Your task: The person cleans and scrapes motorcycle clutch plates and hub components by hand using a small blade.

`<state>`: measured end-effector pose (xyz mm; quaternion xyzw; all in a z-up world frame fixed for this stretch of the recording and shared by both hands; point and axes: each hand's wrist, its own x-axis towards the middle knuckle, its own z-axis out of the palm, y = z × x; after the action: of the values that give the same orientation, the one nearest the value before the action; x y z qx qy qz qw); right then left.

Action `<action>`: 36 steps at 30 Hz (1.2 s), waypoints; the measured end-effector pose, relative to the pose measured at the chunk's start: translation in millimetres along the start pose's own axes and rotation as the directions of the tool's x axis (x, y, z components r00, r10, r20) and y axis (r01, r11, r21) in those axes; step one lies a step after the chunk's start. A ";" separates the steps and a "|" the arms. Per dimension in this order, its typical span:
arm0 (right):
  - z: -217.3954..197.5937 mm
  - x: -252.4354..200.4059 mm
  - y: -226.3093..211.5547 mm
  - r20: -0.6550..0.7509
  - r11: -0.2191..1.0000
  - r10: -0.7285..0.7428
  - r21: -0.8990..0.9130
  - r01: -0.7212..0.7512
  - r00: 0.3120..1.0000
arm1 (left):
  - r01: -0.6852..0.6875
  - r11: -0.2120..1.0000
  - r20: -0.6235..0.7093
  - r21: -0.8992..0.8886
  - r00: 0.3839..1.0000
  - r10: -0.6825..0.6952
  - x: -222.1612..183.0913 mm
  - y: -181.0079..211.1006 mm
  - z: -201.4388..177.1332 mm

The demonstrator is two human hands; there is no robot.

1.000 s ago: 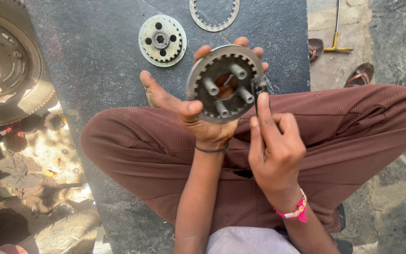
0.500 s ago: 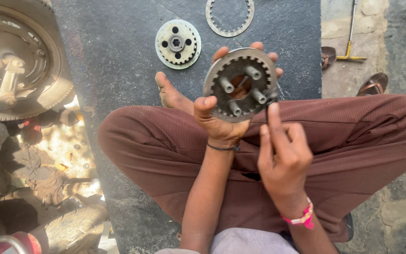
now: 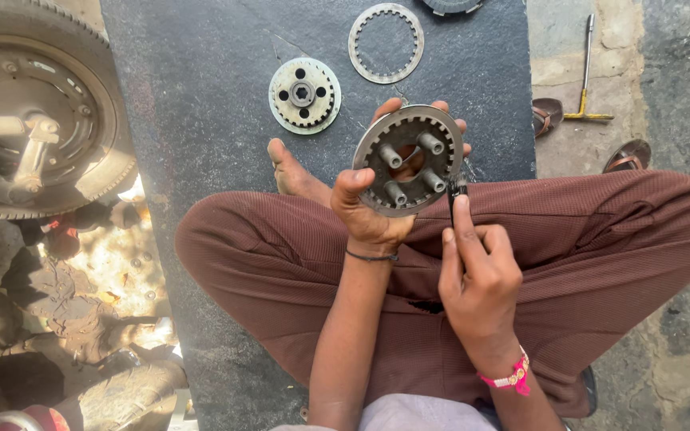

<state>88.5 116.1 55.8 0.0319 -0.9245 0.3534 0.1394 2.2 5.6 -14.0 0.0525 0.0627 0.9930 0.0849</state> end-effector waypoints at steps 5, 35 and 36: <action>-5.1 10.2 14.4 -0.024 0.999 -0.013 -0.032 0.012 1.000 | 0.083 0.991 -0.013 -0.104 0.996 -0.084 -3.2 -3.6 3.0; -57.6 17.5 36.8 0.063 0.969 -0.073 -0.232 0.086 0.995 | 0.498 0.864 -0.008 -0.071 0.866 -0.500 -1.7 9.3 8.8; -59.3 19.9 35.9 0.065 0.972 -0.078 -0.216 0.091 0.995 | 0.504 0.859 -0.001 -0.091 0.863 -0.506 0.4 11.5 9.9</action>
<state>77.6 183.1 80.4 0.0655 -0.9591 0.2420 0.1310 1.1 -4.4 -2.7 0.0179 0.0316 0.9385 0.3434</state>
